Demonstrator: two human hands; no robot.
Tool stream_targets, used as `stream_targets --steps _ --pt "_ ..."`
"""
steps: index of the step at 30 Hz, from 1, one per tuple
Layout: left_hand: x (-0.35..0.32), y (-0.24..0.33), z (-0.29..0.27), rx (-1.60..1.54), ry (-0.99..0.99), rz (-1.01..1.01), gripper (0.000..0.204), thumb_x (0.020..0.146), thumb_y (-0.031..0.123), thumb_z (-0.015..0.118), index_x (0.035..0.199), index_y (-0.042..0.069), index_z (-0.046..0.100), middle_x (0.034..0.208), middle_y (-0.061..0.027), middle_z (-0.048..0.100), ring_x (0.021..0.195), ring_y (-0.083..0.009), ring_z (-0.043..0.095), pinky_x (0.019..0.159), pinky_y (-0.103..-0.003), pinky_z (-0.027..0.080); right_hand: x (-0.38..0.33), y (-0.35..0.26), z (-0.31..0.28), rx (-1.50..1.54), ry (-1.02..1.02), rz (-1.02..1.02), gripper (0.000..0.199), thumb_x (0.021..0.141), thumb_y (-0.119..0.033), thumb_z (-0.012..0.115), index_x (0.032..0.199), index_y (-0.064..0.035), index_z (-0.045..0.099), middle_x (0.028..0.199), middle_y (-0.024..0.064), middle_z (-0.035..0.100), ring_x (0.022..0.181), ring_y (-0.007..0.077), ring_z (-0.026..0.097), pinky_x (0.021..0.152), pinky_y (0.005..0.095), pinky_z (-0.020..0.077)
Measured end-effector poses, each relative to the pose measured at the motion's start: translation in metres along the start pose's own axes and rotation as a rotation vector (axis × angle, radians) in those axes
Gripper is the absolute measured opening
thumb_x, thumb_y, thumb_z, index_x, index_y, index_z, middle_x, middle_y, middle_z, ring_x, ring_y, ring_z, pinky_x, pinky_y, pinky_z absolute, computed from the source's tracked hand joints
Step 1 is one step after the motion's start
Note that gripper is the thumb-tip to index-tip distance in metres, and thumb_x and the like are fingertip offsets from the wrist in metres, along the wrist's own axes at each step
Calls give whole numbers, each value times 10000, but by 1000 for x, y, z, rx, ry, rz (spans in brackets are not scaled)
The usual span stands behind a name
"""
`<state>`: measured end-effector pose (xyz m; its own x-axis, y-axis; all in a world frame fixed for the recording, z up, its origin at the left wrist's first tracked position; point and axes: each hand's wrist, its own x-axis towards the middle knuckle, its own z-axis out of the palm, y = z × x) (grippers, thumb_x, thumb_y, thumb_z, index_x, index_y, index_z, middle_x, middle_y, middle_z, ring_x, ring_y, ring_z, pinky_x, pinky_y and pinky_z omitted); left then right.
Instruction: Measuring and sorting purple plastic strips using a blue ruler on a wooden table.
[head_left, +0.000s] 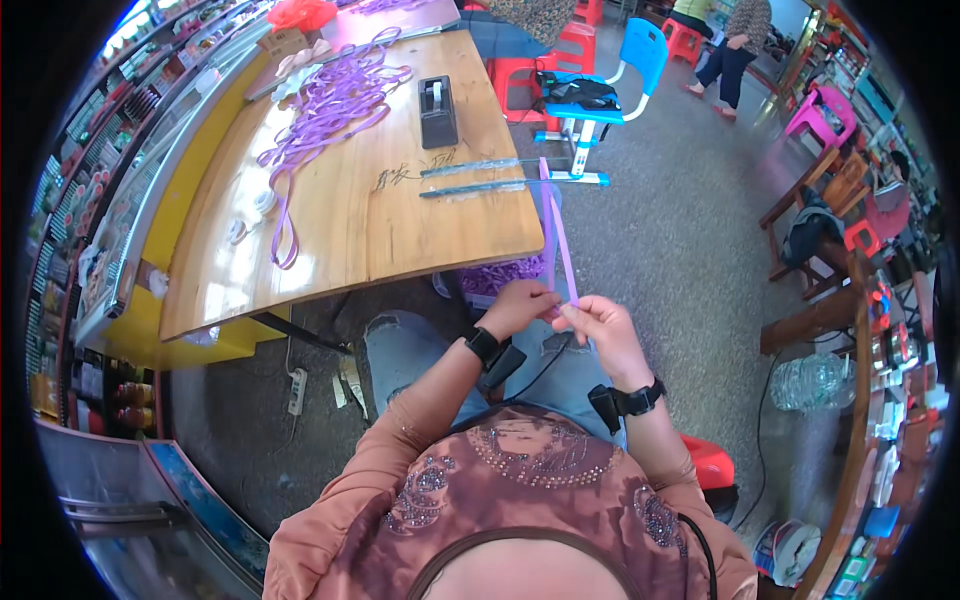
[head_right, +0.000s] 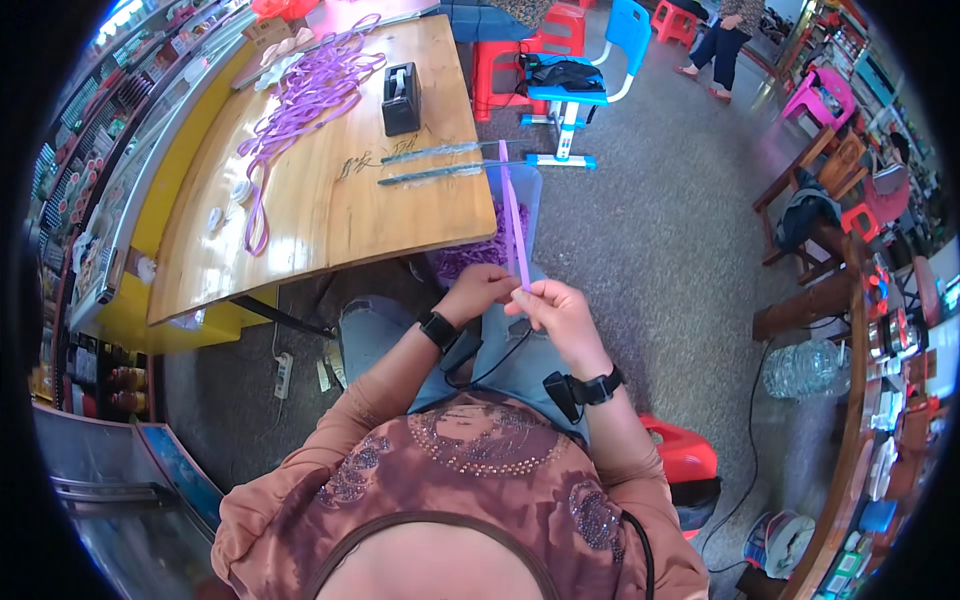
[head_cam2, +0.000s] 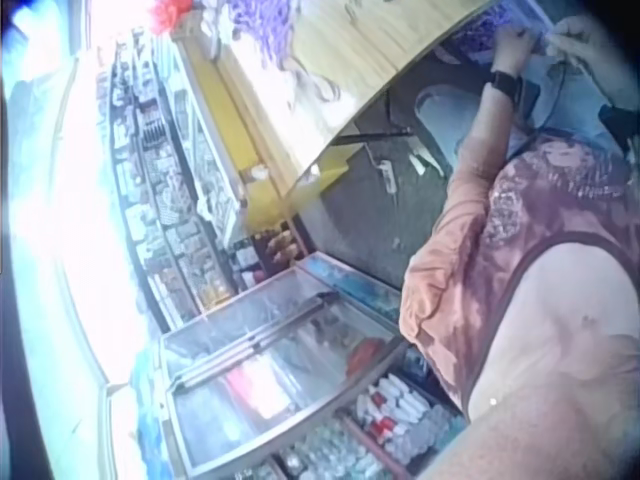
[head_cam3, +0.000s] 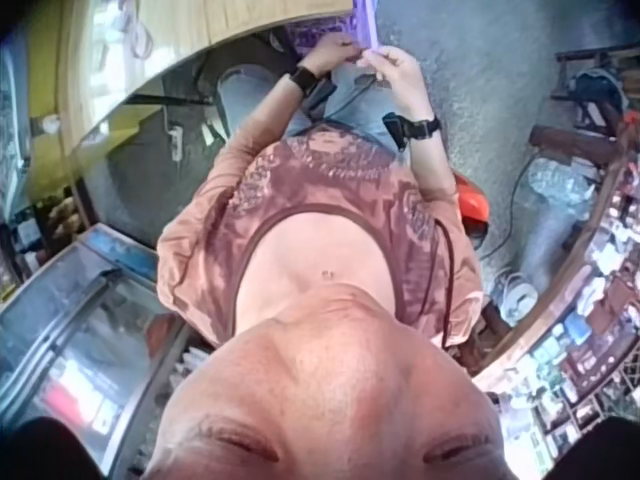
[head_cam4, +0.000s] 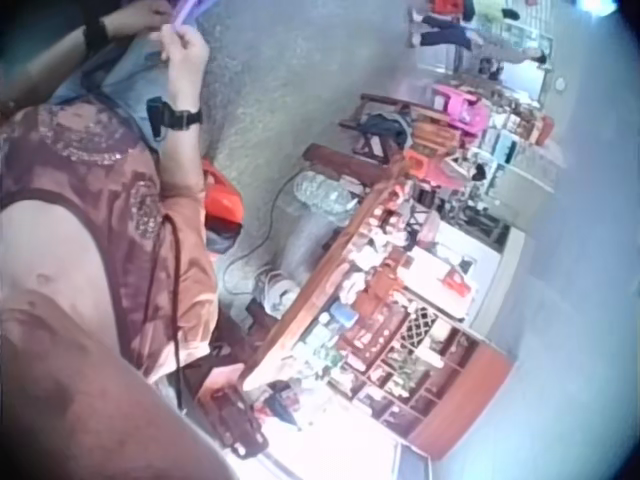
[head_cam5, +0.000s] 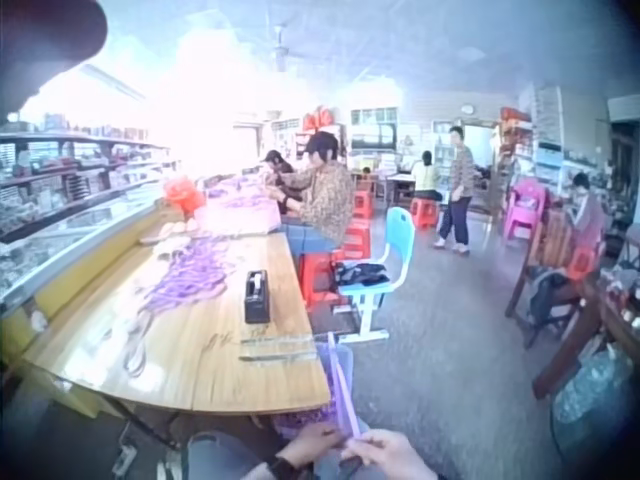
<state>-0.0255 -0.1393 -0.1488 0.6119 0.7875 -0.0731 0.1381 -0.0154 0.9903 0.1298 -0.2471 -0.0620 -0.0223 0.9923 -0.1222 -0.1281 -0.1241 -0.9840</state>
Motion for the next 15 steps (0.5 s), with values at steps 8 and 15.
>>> stream_targets --steps 8,15 --pt "-23 6 10 -42 -157 -17 242 901 194 619 839 -33 677 735 -94 695 656 -152 670 609 -271 532 9 10 -9 1 73 -96 170 901 -202 658 917 -41 708 802 -26 663 616 22 438 572 188 356" --pt "-25 1 5 -105 -264 -130 205 891 174 621 825 -14 670 757 -92 700 669 -150 674 613 -264 533 25 21 -3 -26 93 -53 162 875 -199 687 883 -38 704 755 -37 644 593 15 427 539 187 325"
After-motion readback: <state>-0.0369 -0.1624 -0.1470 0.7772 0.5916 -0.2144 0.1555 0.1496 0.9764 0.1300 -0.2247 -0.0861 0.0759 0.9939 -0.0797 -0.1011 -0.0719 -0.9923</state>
